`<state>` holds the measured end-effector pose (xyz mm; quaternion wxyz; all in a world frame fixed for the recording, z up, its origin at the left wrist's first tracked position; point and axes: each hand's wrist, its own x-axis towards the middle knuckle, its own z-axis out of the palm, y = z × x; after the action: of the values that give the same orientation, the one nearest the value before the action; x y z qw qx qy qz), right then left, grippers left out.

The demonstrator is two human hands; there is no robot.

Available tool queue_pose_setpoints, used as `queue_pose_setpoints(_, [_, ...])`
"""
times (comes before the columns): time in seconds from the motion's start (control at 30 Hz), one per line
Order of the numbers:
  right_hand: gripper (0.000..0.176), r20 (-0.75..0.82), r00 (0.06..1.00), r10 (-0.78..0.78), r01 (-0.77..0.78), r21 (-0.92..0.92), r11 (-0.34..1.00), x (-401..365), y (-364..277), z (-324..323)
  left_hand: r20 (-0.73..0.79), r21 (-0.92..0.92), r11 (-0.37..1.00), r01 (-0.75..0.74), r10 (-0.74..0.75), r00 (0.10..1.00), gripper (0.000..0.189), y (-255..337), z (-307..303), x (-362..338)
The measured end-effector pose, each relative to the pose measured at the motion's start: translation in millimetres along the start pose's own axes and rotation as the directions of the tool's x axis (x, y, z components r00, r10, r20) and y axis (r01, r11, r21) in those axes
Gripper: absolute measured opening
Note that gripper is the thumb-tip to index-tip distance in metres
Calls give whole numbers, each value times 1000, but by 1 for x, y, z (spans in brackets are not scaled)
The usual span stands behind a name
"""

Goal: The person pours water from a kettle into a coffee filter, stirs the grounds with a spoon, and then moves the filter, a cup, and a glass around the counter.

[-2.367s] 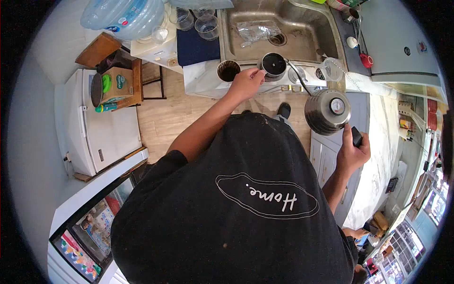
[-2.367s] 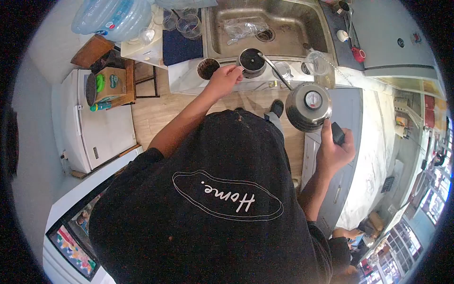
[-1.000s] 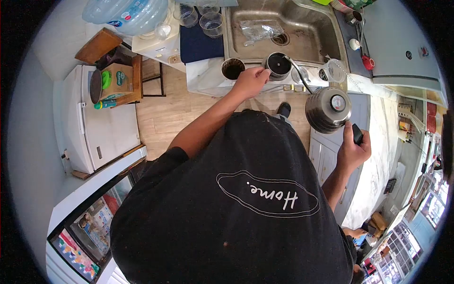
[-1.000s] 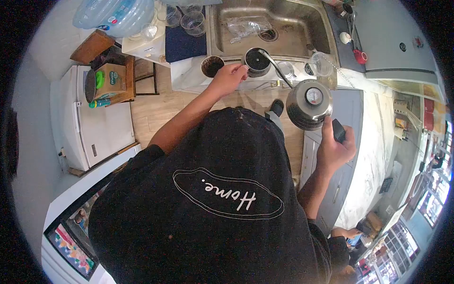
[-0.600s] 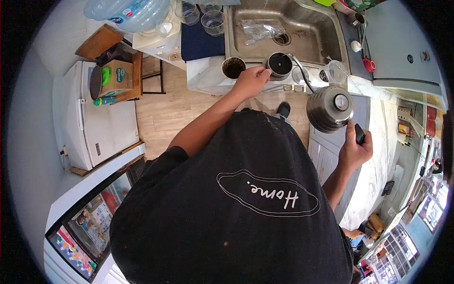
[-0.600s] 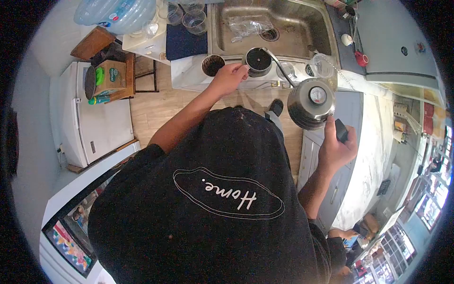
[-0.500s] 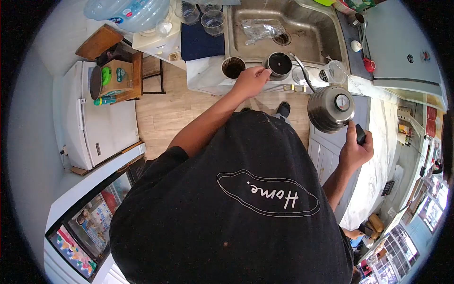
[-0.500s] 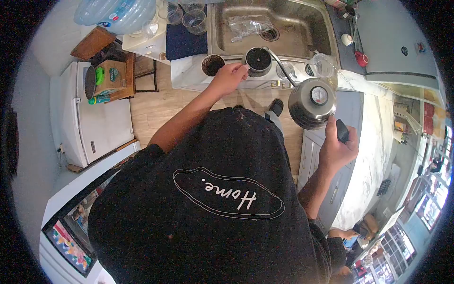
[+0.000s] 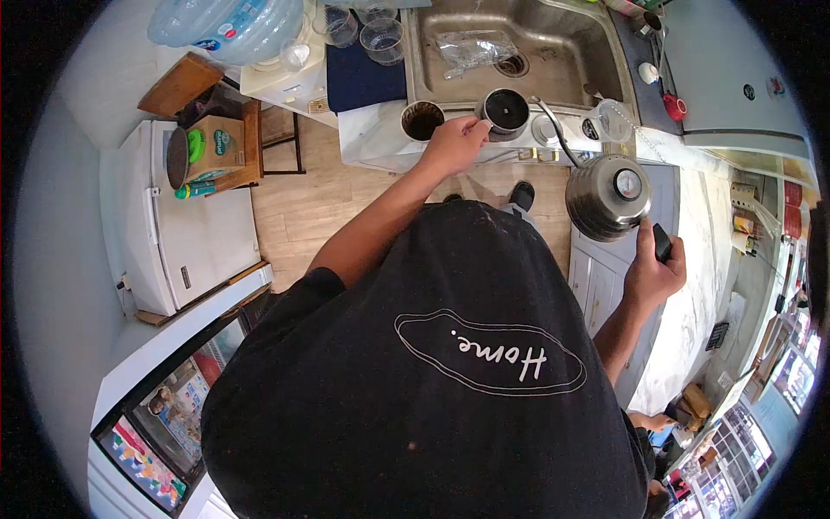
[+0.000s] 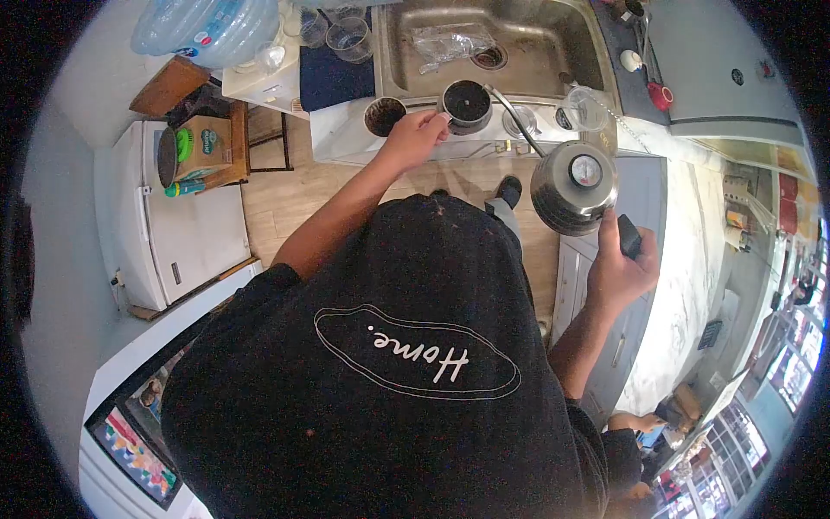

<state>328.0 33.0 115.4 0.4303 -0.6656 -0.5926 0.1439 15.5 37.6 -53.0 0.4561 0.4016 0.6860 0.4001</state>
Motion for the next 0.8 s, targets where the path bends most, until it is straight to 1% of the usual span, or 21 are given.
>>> queue_pose_setpoints(0.07, [39, 1, 1000, 22, -22, 7, 1000, -1, -2, 0, -4, -19, 1000, -2, 2, 1000, 41, -3, 0, 2])
queue_pose_setpoints(0.17, [31, 36, 999, 36, -35, -41, 999, -2, 0, -5, -2, -4, 1000, 18, -18, 1000, 40, -2, 0, 2])
queue_pose_setpoints(0.27, [31, 50, 997, 50, -47, -57, 997, -2, 0, -6, -22, 8, 1000, 12, -12, 1000, 40, 7, -1, -3])
queue_pose_setpoints(0.37, [32, 47, 999, 22, -19, -50, 999, -3, -2, -7, -24, 14, 1000, 5, -4, 1000, 40, 7, -1, -3])
queue_pose_setpoints(0.57, [35, 75, 997, 26, -23, -39, 999, -3, -4, -7, -7, 22, 1000, -11, 11, 1000, 42, 5, -1, -2])
queue_pose_setpoints(0.67, [35, 72, 997, 29, -24, -68, 997, -3, -1, -6, -16, 8, 1000, -12, 12, 1000, 43, 2, 1, -1])
queue_pose_setpoints(0.8, [34, 81, 997, 15, -13, -35, 999, -1, -5, -3, -20, 32, 999, -9, 10, 1000, 43, 8, -1, -4])
